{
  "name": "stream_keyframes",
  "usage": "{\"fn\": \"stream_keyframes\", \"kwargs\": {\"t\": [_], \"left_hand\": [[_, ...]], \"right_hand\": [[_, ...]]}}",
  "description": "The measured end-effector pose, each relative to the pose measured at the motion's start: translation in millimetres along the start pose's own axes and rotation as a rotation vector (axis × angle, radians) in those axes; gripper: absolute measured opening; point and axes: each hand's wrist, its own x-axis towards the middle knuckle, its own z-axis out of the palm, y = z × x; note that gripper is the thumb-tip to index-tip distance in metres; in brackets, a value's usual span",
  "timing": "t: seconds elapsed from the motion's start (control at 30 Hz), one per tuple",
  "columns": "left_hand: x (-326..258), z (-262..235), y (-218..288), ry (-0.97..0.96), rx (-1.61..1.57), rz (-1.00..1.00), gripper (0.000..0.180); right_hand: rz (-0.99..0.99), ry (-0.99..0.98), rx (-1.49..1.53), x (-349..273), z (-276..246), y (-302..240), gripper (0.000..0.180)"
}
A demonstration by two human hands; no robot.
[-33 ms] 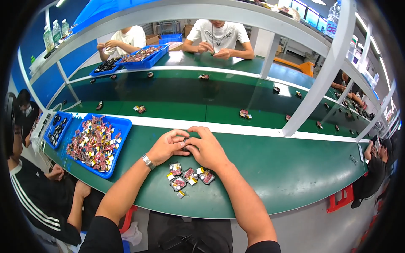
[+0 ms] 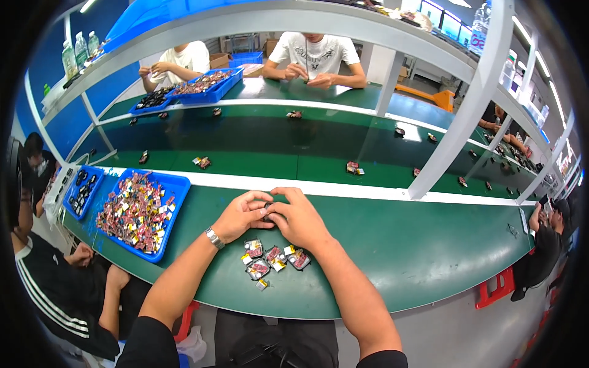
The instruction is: The recorder is sitting at a workstation sorting and inspecting small electronic components on a conveyor belt in a factory setting.
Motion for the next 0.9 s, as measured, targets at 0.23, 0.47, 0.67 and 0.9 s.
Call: {"fn": "stream_keyframes", "kwargs": {"t": [0.23, 0.47, 0.67, 0.9], "left_hand": [[-5, 0, -4, 0.049, 0.002, 0.073, 0.022], [-5, -5, -7, 0.054, 0.041, 0.092, 0.01], [-3, 1, -3, 0.076, 0.011, 0.036, 0.018], [-5, 2, -3, 0.053, -0.043, 0.071, 0.03]], "right_hand": [[0.075, 0.008, 0.124, -3, 8, 8, 0.01], [0.087, 0.004, 0.215, -2, 12, 10, 0.012], [0.104, 0.01, 0.128, -5, 9, 5, 0.013], [0.02, 0.179, -0.028, -3, 14, -6, 0.012]]}}
